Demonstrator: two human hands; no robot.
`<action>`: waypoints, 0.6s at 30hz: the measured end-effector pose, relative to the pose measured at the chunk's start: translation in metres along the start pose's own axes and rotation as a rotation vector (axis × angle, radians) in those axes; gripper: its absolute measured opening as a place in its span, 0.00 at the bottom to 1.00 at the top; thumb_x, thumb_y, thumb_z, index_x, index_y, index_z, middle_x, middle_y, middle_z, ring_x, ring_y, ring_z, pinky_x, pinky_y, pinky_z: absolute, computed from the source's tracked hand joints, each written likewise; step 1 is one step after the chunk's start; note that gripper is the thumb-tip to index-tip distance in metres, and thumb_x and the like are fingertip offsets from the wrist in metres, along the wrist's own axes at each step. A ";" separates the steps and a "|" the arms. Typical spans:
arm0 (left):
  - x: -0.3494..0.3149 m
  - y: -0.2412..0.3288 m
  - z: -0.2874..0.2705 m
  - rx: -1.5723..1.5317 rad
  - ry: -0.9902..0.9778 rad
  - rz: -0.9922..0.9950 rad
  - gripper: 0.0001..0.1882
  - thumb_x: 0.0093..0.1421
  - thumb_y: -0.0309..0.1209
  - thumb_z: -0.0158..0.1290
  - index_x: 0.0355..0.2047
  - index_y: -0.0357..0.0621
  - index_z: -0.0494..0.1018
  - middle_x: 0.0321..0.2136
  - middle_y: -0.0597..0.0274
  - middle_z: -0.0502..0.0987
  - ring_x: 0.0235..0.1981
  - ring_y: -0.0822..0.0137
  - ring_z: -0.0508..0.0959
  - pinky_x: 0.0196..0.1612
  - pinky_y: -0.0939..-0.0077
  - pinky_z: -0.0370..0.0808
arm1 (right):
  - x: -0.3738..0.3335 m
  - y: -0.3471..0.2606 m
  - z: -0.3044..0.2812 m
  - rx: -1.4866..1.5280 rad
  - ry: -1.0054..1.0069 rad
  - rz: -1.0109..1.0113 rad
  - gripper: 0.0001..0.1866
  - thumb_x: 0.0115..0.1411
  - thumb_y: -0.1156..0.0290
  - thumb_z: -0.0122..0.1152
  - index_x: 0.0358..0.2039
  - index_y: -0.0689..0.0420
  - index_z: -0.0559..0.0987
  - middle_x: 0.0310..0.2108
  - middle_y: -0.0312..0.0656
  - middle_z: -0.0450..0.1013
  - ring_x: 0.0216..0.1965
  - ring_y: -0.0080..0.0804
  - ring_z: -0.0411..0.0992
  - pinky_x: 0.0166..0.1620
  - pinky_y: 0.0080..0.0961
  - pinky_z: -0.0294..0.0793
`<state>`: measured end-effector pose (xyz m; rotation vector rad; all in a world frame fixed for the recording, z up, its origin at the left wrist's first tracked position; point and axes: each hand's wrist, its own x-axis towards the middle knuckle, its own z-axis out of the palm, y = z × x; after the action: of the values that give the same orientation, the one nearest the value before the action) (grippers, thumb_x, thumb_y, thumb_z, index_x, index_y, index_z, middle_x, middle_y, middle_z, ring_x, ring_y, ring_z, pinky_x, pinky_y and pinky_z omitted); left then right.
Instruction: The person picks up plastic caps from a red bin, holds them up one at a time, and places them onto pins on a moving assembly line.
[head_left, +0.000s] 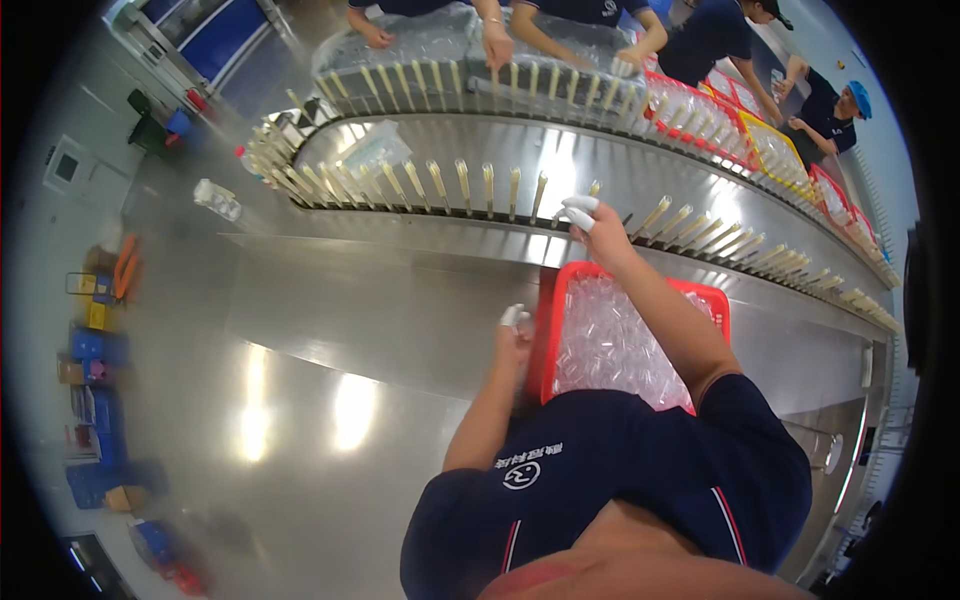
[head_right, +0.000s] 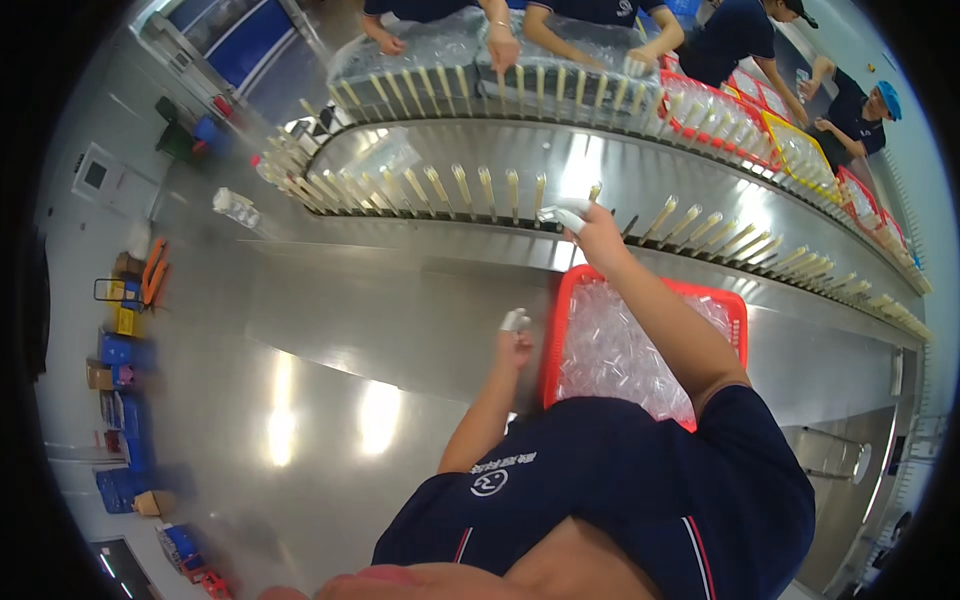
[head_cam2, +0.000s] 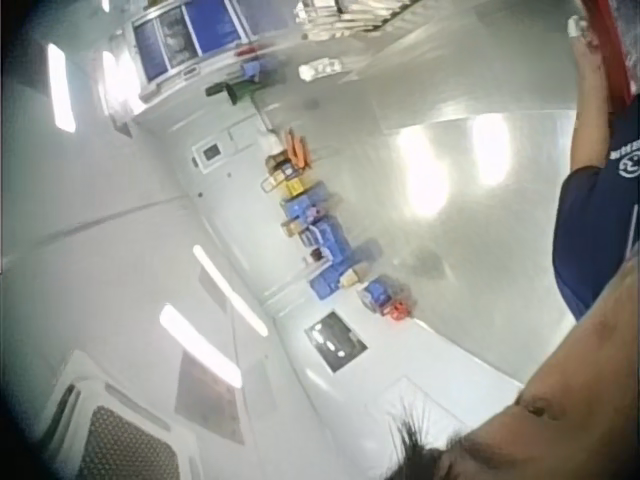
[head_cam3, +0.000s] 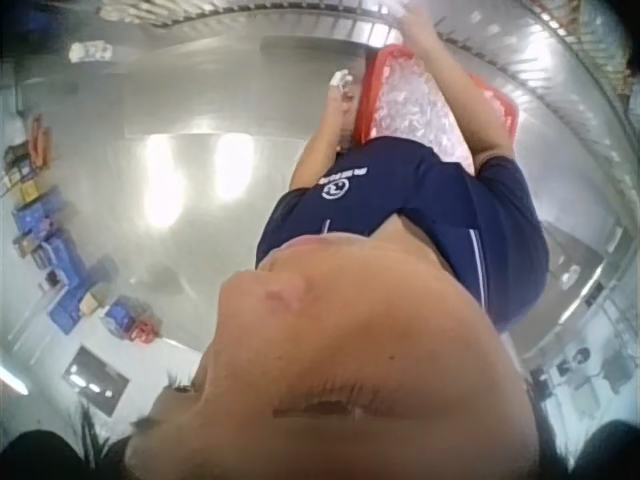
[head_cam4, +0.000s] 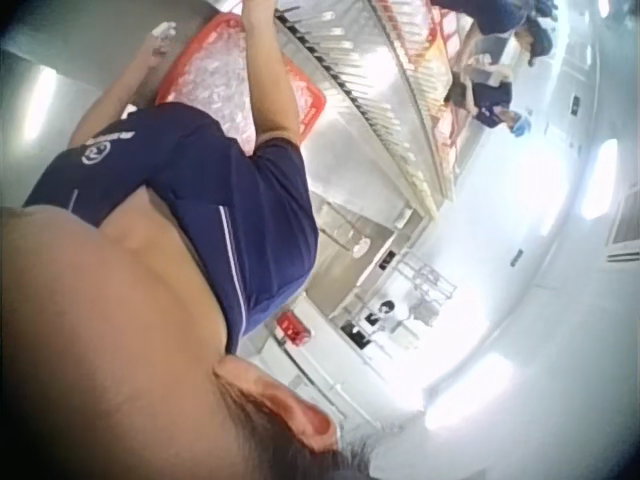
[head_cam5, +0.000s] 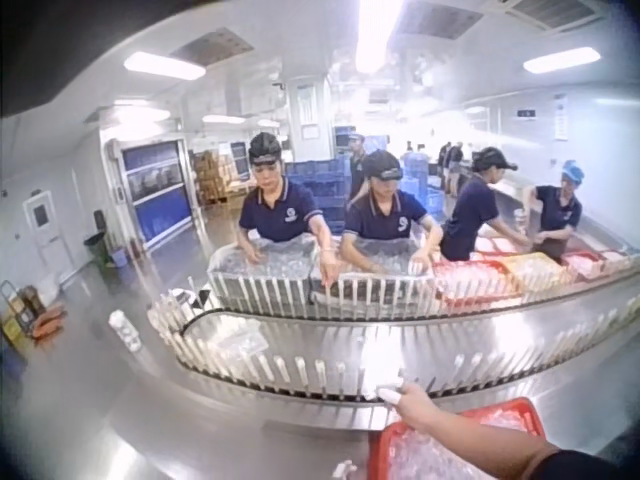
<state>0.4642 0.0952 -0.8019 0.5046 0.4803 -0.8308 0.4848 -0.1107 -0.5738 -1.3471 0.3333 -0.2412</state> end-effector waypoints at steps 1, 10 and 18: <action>0.003 -0.001 -0.020 0.133 0.006 0.125 0.09 0.54 0.36 0.50 0.34 0.48 0.72 0.20 0.67 0.73 0.11 0.80 0.61 0.11 0.86 0.59 | 0.006 -0.001 0.003 -0.116 -0.008 -0.028 0.08 0.55 0.73 0.53 0.36 0.60 0.73 0.29 0.36 0.70 0.19 0.15 0.59 0.22 0.13 0.58; -0.066 0.077 -0.104 0.102 0.383 0.131 0.06 0.54 0.36 0.51 0.26 0.49 0.69 0.14 0.72 0.66 0.11 0.82 0.60 0.11 0.88 0.57 | -0.005 -0.014 0.002 -0.048 -0.051 0.007 0.09 0.56 0.74 0.52 0.38 0.59 0.73 0.25 0.32 0.68 0.24 0.16 0.60 0.26 0.13 0.58; -0.060 0.027 -0.074 0.141 0.235 0.121 0.06 0.52 0.33 0.53 0.30 0.49 0.71 0.17 0.71 0.65 0.12 0.79 0.57 0.14 0.82 0.56 | 0.006 -0.007 0.014 -0.219 -0.101 0.012 0.11 0.54 0.70 0.56 0.38 0.59 0.75 0.29 0.35 0.74 0.23 0.16 0.64 0.26 0.15 0.64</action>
<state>0.4351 0.1883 -0.8182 0.7597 0.6035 -0.6954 0.4960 -0.1014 -0.5648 -1.5666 0.2888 -0.1285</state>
